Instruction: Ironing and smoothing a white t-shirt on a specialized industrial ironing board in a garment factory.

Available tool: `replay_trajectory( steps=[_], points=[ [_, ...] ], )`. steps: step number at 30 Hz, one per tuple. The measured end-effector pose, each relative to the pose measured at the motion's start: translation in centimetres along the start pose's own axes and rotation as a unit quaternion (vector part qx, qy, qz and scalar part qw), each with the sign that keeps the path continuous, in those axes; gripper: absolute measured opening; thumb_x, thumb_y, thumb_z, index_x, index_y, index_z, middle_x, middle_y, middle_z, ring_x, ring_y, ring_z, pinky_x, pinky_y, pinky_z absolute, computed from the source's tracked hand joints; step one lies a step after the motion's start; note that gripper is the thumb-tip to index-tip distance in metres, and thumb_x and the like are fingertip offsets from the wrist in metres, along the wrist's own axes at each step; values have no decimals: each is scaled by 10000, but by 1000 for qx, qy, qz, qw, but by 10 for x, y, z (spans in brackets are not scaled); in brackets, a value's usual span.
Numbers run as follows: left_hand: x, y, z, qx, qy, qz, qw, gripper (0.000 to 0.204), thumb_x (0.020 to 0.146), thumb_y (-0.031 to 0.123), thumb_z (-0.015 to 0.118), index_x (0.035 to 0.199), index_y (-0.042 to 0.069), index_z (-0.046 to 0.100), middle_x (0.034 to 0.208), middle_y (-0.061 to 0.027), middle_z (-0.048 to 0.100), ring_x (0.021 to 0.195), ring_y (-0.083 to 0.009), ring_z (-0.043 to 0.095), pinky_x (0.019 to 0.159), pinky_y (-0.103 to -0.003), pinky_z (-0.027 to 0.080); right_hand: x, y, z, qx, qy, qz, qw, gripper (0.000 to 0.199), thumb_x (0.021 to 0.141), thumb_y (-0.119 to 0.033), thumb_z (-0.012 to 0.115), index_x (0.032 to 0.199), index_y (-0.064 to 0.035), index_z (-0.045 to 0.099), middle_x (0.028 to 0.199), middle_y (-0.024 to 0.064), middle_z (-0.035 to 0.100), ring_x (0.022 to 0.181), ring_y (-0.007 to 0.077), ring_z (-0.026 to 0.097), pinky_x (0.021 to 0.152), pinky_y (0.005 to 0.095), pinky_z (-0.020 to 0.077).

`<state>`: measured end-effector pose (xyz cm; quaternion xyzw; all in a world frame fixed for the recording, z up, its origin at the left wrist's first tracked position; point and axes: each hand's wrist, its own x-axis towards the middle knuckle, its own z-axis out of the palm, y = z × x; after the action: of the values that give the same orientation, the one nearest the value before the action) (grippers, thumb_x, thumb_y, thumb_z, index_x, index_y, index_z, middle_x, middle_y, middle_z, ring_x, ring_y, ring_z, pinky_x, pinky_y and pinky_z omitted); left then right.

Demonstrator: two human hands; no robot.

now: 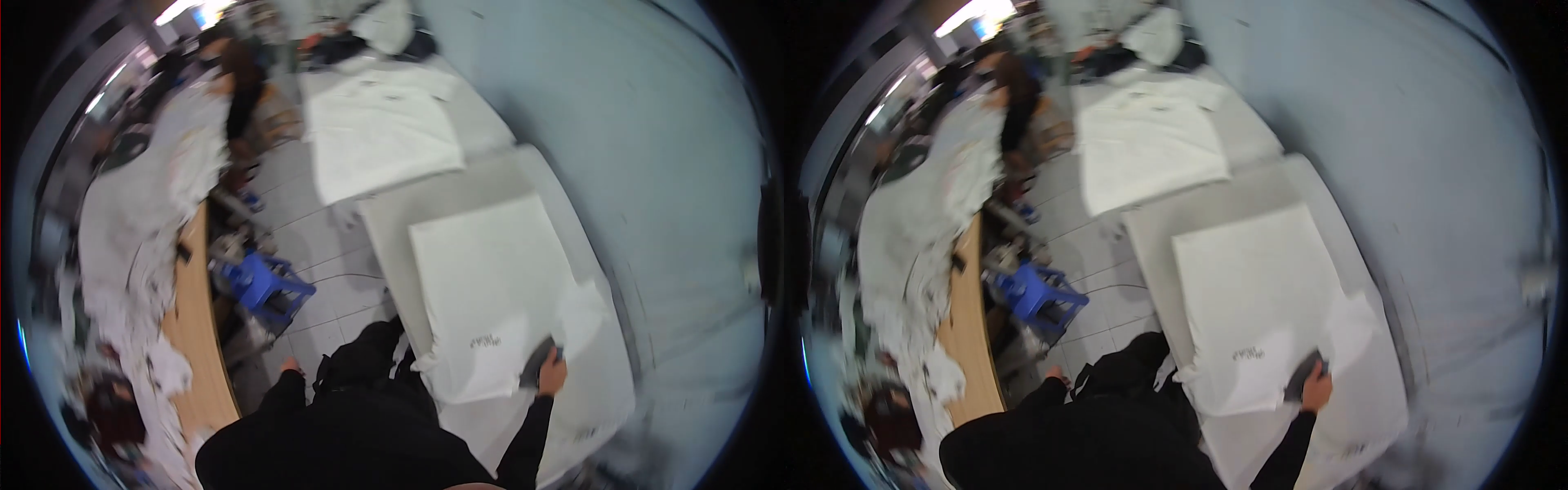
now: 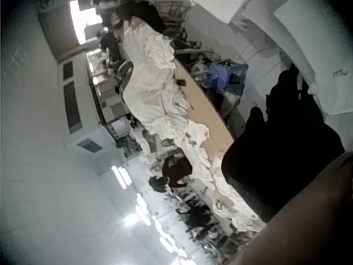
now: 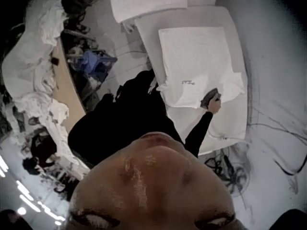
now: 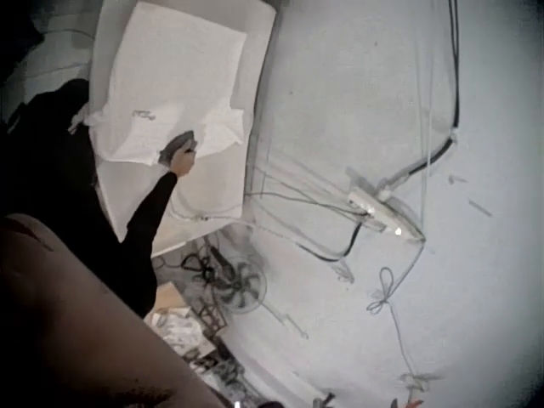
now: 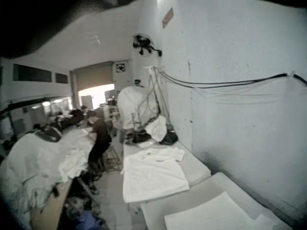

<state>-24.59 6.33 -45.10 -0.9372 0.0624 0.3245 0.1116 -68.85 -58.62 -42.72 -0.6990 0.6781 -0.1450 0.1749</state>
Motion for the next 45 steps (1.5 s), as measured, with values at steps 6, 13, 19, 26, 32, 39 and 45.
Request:
replay_trajectory(
  steps=[6, 13, 19, 26, 32, 39, 45],
  points=[
    [-67, 19, 124, -131, -51, 40, 989, 541, 1017, 520, 607, 1302, 75, 722, 1265, -251, 754, 1172, -460, 736, 984, -589, 584, -1, -31, -2, -72, -55, -3, 996, 809, 1086, -736, 451, 1097, 21, 734, 1066, 255, 789, 1013, 492, 750, 846, 618, 587],
    [-88, 9, 151, -175, -81, 97, 976, 484, 999, 448, 628, 1252, 69, 791, 1232, -238, 783, 1182, -449, 734, 995, -545, 581, -3, -20, -11, -62, -47, 13, 997, 841, 1087, -732, 450, 1116, 56, 743, 1122, 284, 779, 1067, 506, 735, 909, 613, 577],
    [-110, 11, 182, -364, 23, 46, 930, 464, 1005, 451, 597, 1218, 92, 800, 1226, -206, 791, 1186, -420, 733, 1017, -528, 575, 16, 9, 17, -82, -42, 6, 996, 894, 1066, -790, 418, 1144, 37, 751, 1104, 272, 788, 1038, 480, 759, 882, 599, 597],
    [-133, 18, 211, -367, 14, 31, 930, 455, 988, 459, 628, 1197, 100, 815, 1238, -207, 788, 1191, -426, 732, 1025, -526, 580, 22, 10, 22, -72, -46, -13, 996, 920, 1065, -797, 414, 1169, 55, 743, 1117, 271, 788, 1045, 478, 759, 920, 592, 595],
    [-128, 22, 223, -355, -28, 30, 934, 425, 985, 432, 632, 1195, 110, 812, 1209, -206, 792, 1169, -429, 736, 1006, -536, 584, 20, 14, 15, -85, -48, -14, 995, 907, 1072, -777, 432, 1150, 69, 749, 1111, 293, 783, 1051, 502, 750, 921, 604, 588],
    [-94, 25, 204, -375, 44, 97, 921, 366, 1073, 325, 536, 1208, 93, 786, 1188, -227, 781, 1149, -457, 721, 969, -552, 579, 10, 28, 13, -22, 8, -18, 1000, 880, 1010, -802, 539, 981, 41, 789, 969, 314, 772, 947, 568, 719, 783, 678, 555],
    [-59, -6, 185, -444, -7, 173, 879, 331, 1086, 263, 617, 1293, 39, 744, 1139, -155, 797, 1068, -286, 751, 960, -418, 575, 18, -20, 11, -15, -74, -7, 997, 855, 1032, -794, 497, 1046, 13, 778, 1095, 313, 774, 1054, 549, 733, 869, 639, 580]
  ],
)
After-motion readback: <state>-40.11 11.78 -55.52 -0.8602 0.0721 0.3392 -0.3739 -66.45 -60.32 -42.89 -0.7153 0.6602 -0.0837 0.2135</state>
